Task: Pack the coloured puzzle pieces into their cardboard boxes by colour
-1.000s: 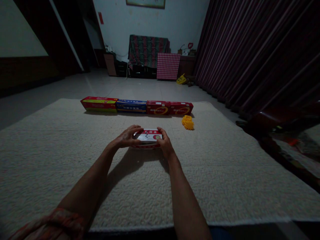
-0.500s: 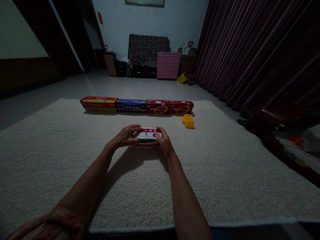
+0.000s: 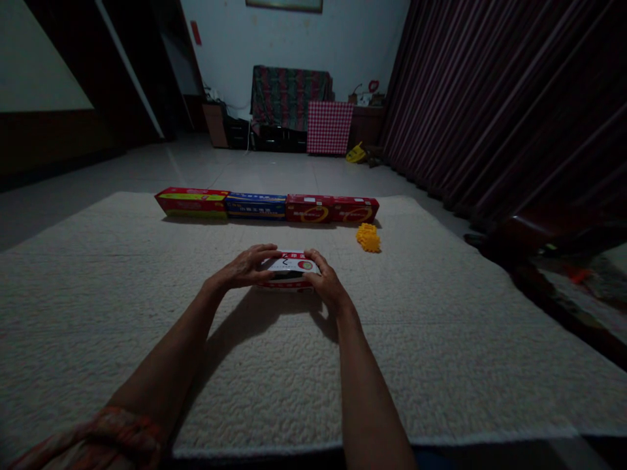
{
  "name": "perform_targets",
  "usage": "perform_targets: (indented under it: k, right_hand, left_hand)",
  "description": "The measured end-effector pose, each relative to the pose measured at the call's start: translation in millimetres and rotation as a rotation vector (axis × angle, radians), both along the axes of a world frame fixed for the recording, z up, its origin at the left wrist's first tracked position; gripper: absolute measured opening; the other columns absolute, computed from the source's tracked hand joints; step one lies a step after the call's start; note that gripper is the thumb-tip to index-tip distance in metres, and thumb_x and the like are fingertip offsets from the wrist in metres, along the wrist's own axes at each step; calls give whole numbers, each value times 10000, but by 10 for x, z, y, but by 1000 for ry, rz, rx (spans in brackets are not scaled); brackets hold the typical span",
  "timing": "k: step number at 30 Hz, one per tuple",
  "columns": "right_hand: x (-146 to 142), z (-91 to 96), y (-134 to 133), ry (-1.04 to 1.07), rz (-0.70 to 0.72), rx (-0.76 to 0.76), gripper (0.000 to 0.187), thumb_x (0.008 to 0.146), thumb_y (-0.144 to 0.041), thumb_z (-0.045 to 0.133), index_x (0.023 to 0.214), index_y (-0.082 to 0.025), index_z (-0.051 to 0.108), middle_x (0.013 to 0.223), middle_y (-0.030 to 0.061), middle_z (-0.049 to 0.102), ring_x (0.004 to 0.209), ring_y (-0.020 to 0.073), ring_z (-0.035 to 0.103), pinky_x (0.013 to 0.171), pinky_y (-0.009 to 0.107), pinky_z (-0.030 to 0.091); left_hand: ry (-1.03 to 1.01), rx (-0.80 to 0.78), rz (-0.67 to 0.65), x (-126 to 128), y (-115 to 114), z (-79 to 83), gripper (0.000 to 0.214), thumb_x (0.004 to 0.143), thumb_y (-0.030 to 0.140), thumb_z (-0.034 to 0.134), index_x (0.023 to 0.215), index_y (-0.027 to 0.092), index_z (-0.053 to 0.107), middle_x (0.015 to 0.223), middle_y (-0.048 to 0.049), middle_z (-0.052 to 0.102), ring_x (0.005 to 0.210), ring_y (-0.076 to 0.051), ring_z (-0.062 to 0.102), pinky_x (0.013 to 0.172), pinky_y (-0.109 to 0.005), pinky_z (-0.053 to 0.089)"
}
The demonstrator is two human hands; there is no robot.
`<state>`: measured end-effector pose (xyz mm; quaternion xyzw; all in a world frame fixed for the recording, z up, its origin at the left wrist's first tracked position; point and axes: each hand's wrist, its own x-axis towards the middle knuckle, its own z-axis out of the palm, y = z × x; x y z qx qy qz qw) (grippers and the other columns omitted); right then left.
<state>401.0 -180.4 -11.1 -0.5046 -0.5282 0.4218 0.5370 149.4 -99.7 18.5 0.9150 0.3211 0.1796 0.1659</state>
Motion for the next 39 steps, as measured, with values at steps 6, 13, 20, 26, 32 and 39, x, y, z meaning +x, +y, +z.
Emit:
perform_targets:
  k: [6,13,20,26,32,39]
  right_hand:
    - [13,-50,12,-19,9,25,586,720,-364,721,1295,-283,643,1430,55,590,1365,299,501,1190,492,355]
    - [8,-91,18,15,-13,-3,556,735,-373,680,1280,-289,611,1278,56,642,1233,292,567,1090,483,453]
    - [-47,-106,10,28,-66,51,585,720,-352,665,1296,-278,589,1266,66,632,1183,285,580,1034,452,490]
    - [-6,-82,-12,3,-47,33,703,713,-354,710,1388,-257,539,1381,88,581,1241,291,563,1073,450,465]
    - [26,-106,10,48,23,-9,804,695,-336,740,1456,-253,491,1414,91,571,1249,287,575,1090,449,463]
    - [68,-129,-28,26,178,-32,1068,656,-320,865,1576,-291,324,1421,98,571,1246,282,604,1099,477,467]
  left_hand:
    - [-33,4,5,11,-17,47,497,956,438,571,1410,240,608,1530,-127,548,1424,-313,491,1179,-533,399]
    - [-135,22,-5,24,-15,97,466,911,501,596,1271,225,703,1384,-114,660,1254,-295,637,1082,-461,511]
    - [-196,75,-35,35,9,37,489,849,493,707,1249,212,698,1324,-126,680,1193,-296,662,1033,-474,536]
    - [-147,127,-37,87,-23,29,443,874,430,697,1269,233,667,1355,-122,654,1216,-290,642,1036,-486,520]
    - [114,238,6,205,-242,246,358,923,359,635,1260,239,652,1228,-112,689,1156,-295,636,985,-447,496]
    - [345,242,141,472,-495,499,290,932,364,651,1175,208,677,1132,-138,703,1117,-325,637,931,-456,471]
